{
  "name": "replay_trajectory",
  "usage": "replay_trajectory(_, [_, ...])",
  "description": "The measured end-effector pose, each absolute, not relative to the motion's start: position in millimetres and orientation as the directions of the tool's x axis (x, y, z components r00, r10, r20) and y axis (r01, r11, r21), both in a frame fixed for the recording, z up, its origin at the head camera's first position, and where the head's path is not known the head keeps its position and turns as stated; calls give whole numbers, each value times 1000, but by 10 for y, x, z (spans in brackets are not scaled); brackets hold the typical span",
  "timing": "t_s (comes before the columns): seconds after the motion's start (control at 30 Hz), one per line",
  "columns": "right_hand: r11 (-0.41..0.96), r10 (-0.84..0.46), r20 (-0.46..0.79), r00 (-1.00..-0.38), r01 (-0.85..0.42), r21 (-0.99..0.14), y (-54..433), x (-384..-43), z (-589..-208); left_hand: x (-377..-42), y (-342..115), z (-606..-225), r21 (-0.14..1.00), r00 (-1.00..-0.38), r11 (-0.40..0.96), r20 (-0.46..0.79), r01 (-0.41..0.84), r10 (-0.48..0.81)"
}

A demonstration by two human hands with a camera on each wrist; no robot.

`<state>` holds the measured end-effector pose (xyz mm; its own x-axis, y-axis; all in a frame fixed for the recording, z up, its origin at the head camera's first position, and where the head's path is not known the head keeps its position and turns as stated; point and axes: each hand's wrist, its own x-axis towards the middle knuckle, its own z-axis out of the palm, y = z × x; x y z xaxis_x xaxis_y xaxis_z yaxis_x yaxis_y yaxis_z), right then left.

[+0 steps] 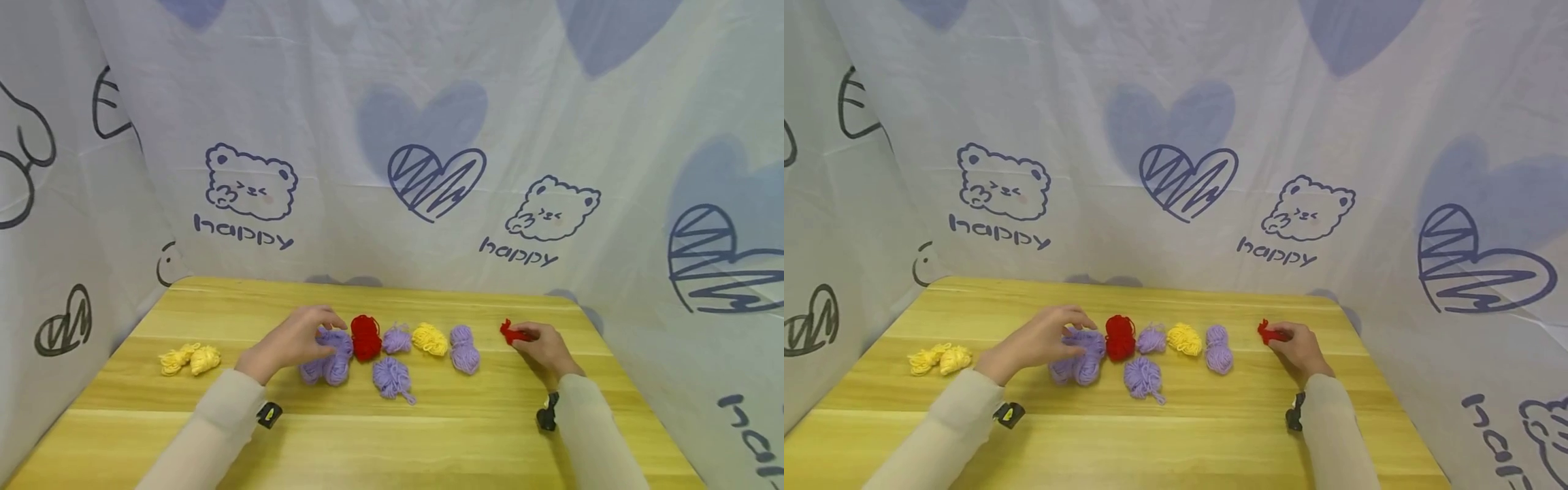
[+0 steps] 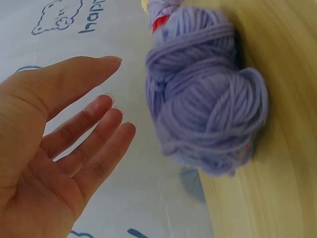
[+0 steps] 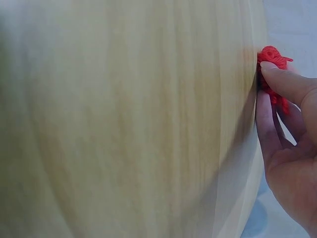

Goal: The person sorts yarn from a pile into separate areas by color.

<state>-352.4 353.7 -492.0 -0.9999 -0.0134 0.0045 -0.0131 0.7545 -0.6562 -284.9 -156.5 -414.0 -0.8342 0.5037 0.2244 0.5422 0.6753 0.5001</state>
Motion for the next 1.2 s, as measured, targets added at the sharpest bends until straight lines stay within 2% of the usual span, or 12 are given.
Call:
replay_trajectory(0.2, [756,-27,15,-1000,-30,-654,3540,-3542,-4900,-2877,-1478,-4172,486,-812,660,229,573,537])
replay_trajectory(0.67, [759,-30,9,-1000,-29,-650,3533,-3513,-4876,-2927,-1124,-4236,533,-809,635,185,560,558])
replay_trajectory(0.97, [752,-13,-9,-1000,-4,-659,3528,-3546,-4910,-3008,-888,-4297,475,-739,591,223,652,636])
replay_trajectory(1.2, [752,-5,-10,-1000,3,-659,3523,-3546,-4916,-3079,-661,-4290,545,-747,567,184,618,639])
